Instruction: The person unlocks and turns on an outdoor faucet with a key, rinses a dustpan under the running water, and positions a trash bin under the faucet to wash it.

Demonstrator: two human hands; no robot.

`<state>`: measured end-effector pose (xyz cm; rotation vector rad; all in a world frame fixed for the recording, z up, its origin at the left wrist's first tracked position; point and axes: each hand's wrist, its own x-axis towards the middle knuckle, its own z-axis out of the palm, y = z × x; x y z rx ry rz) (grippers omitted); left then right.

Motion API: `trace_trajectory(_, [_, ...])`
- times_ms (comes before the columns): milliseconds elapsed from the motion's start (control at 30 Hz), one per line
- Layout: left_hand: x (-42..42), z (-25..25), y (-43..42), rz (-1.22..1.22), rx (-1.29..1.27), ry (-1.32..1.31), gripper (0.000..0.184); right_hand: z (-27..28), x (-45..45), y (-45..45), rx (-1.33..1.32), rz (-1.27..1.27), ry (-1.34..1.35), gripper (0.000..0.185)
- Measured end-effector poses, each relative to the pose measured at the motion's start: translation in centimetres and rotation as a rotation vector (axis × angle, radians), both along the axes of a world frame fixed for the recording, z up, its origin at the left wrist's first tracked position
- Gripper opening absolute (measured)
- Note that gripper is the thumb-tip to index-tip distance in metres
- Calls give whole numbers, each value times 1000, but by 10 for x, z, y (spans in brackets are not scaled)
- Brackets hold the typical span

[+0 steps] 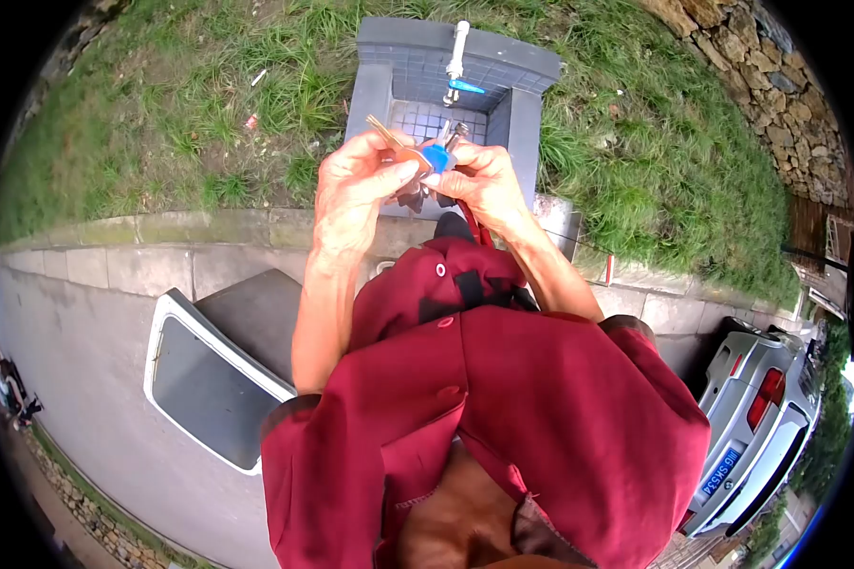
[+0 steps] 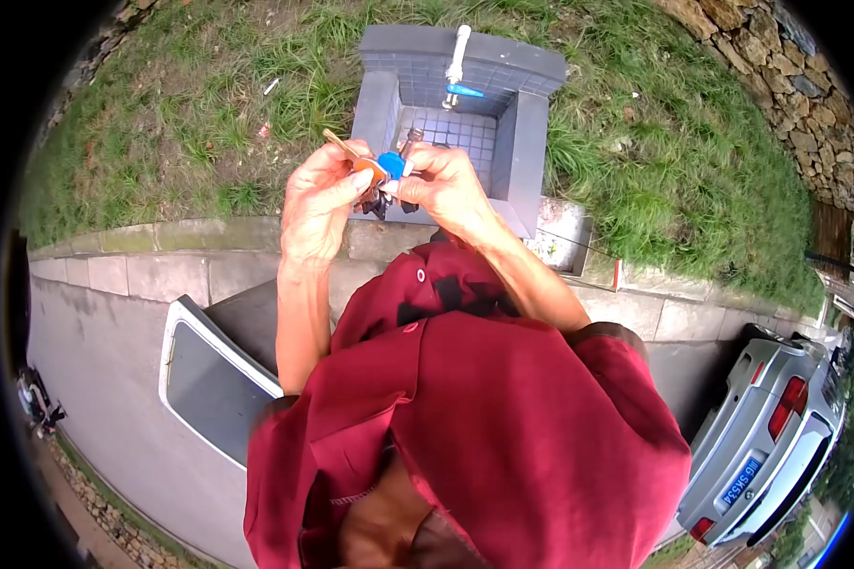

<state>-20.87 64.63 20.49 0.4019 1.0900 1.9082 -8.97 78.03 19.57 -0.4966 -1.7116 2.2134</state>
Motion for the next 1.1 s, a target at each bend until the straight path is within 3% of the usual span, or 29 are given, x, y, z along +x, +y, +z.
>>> trace_trajectory(100, [3, -3, -6, 72, 123, 99, 19, 8, 3, -2, -28, -68, -5, 11])
trace_trajectory(167, [8, -5, -14, 128, 164, 521, 18, 8, 4, -2, -52, -123, 2, 12])
trace_trajectory(233, [16, 3, -18, 142, 153, 582, 17, 6, 6, -3, -100, -139, 74, 15])
trace_trajectory(300, [18, 5, -20, 190, 154, 892, 16, -1, 5, -5, -145, -140, 159, 16])
trace_trajectory(433, [19, 10, -24, 275, 127, 1050, 16, 0, 2, -9, -308, -118, 324, 21])
trace_trajectory(567, [16, 23, -31, 205, 192, 1150, 12, -1, 0, -12, -334, -123, 329, 21])
trace_trajectory(633, [8, 20, -35, 151, 267, 1074, 11, -3, -1, -10, -332, -78, 344, 21])
trace_trajectory(700, [4, 23, -36, 149, 199, 631, 11, -1, -2, -10, -364, -46, 314, 20])
trace_trajectory(767, [-2, 24, -28, 164, 113, 646, 10, 1, -6, -11, -393, -10, 293, 20])
trace_trajectory(867, [-7, 29, -16, 36, -109, 567, 15, 5, -10, -13, -204, -133, 45, 16])
trace_trajectory(967, [-17, 6, -9, -106, -194, 599, 14, -1, -8, -11, -147, -103, 62, 15])
trace_trajectory(1100, [-9, 9, -11, -101, -272, 590, 14, -6, -6, -12, -75, -82, 138, 15])
